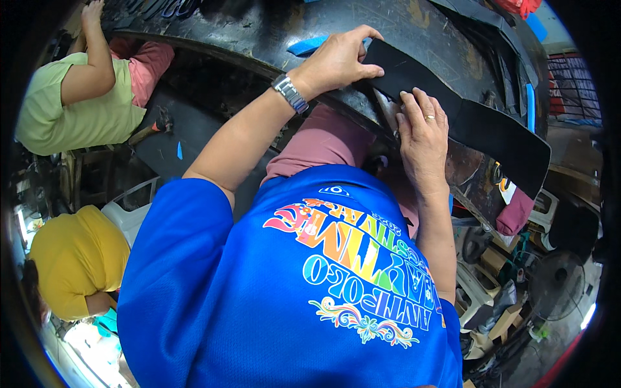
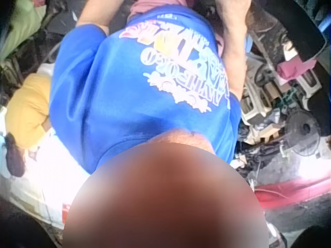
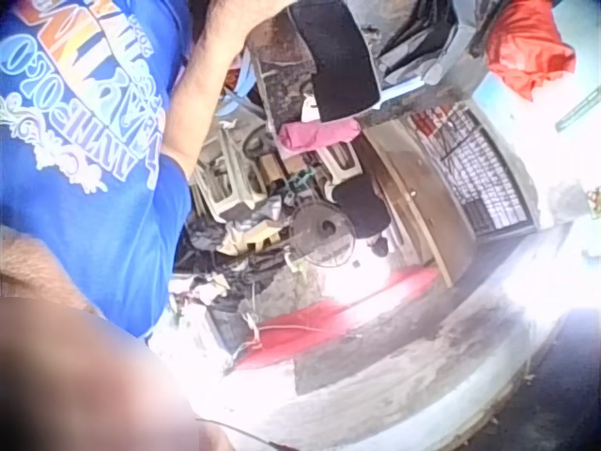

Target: The person assembles a sandal by hand, using a blue plastic template to position and cut black foam and green insole material. They repeatedly align the template, trim the foam with scissors, and press the layers together on a workbench.

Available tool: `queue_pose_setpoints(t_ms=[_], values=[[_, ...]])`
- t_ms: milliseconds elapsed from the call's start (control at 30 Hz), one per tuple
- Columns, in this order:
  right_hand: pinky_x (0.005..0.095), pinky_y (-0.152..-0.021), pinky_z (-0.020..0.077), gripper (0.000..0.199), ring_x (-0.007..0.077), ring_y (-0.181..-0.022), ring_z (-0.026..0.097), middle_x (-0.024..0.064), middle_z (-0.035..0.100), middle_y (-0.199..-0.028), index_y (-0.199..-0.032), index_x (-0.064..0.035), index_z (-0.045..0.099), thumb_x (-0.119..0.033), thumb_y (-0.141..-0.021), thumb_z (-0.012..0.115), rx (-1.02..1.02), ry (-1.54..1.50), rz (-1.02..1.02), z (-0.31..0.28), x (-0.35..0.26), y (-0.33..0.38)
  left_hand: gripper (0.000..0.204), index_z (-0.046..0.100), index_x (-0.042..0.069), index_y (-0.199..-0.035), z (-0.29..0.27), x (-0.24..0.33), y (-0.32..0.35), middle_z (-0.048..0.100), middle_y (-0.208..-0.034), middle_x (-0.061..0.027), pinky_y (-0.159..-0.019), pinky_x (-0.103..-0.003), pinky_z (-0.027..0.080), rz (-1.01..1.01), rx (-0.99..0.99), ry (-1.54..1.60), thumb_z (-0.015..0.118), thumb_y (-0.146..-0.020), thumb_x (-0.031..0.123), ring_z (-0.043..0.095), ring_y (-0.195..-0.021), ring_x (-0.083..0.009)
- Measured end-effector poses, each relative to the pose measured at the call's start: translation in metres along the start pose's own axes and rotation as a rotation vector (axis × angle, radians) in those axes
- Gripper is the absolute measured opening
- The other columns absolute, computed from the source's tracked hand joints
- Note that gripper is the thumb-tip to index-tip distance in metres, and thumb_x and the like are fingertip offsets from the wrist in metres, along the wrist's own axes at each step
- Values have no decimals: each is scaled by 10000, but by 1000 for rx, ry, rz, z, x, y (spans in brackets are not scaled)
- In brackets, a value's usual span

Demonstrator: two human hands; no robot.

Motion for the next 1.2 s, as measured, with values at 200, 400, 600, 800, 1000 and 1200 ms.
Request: queue_pose_setpoints(t_ms=[200,400,600,800,1000,1200], values=[[483,-1091,419,389,347,-1284,545,135,616,-1362,-1297,-93,659,-173,-918,691,-50,-73,-66,-5,10,-1,775,515,201,-1454,0,42,16,501,-1433,-109,-1082,-490,387,442,268,-593,851,-757,260,461,-1338,-293],[464,-1094,427,439,332,-1261,576,132,630,-1353,-1320,-80,633,-134,-892,711,-58,-133,-99,-11,13,-1,694,349,282,-1590,47,28,40,279,-1670,-84,-1271,-508,163,418,-357,-496,567,-978,525,218,-1556,-277],[456,-1052,459,596,285,-1206,622,112,688,-1245,-1405,-93,549,58,-831,594,-46,-87,-87,-27,34,-5,714,398,226,-1566,44,17,47,328,-1644,-125,-1248,-526,226,504,-282,-437,640,-945,481,275,-1532,-315],[448,-1019,474,639,267,-1137,662,131,707,-1187,-1388,-120,596,79,-782,565,-7,103,-118,-22,42,-6,700,457,202,-1533,42,24,45,368,-1623,-126,-1230,-537,253,503,-267,-457,663,-926,484,302,-1522,-308],[428,-1012,461,635,234,-1068,683,98,731,-1157,-1416,-142,579,86,-824,570,33,-79,-98,-28,47,-6,628,544,129,-1458,32,15,35,604,-1420,-122,-1161,-530,348,400,-87,-81,721,-913,387,521,-1368,-282],[434,-1052,432,607,212,-1035,685,69,740,-1135,-1421,-139,574,87,-858,575,84,-150,-97,-39,42,-4,427,689,179,-1295,21,21,33,707,-1271,-50,-1115,-434,385,473,22,-221,749,-874,142,643,-1197,-199]])
Point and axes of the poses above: each hand's wrist, its own y-axis away from the middle knuckle, its own z-axis out of the palm, x = y × z, the point moved 5 cm from there along -y, towards the middle knuckle
